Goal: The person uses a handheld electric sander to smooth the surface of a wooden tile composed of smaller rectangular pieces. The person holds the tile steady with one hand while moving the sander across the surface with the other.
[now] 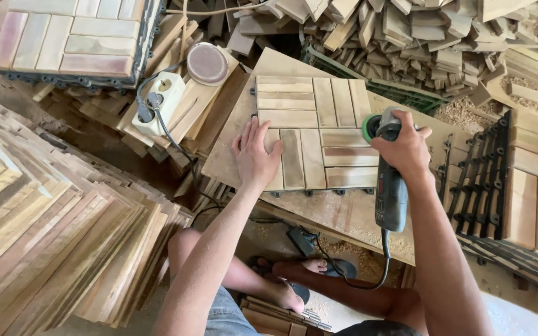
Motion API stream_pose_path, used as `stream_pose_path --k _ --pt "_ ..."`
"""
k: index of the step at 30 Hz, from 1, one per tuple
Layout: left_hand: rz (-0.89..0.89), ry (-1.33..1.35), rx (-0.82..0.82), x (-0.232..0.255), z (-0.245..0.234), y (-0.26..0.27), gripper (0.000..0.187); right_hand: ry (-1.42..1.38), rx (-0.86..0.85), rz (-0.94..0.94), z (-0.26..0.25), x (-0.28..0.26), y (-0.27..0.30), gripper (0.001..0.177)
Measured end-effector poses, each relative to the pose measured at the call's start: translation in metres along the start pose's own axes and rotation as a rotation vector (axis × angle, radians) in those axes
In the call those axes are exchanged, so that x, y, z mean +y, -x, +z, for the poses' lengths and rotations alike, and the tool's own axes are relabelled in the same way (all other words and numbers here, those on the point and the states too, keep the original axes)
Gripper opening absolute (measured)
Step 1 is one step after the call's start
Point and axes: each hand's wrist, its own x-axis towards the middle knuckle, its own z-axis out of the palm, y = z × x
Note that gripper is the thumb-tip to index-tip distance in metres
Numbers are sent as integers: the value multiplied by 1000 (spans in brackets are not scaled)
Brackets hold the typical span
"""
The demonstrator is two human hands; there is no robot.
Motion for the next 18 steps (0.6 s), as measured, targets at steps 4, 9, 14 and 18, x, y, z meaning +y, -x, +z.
stream_pose_path --k 4,9,14,18 --pt "6 -21 -11 5 -6 1 56 -30 -32 -46 20 -8 4 78" --pt "-58 6 -123 19 -21 3 52 -12 -92 -183 36 -57 34 77" --pt "-39 11 -139 24 -24 2 51 9 -58 -198 44 -65 27 75" --pt "-15 14 -114 19 -20 3 52 -3 -62 -158 38 -39 14 74"
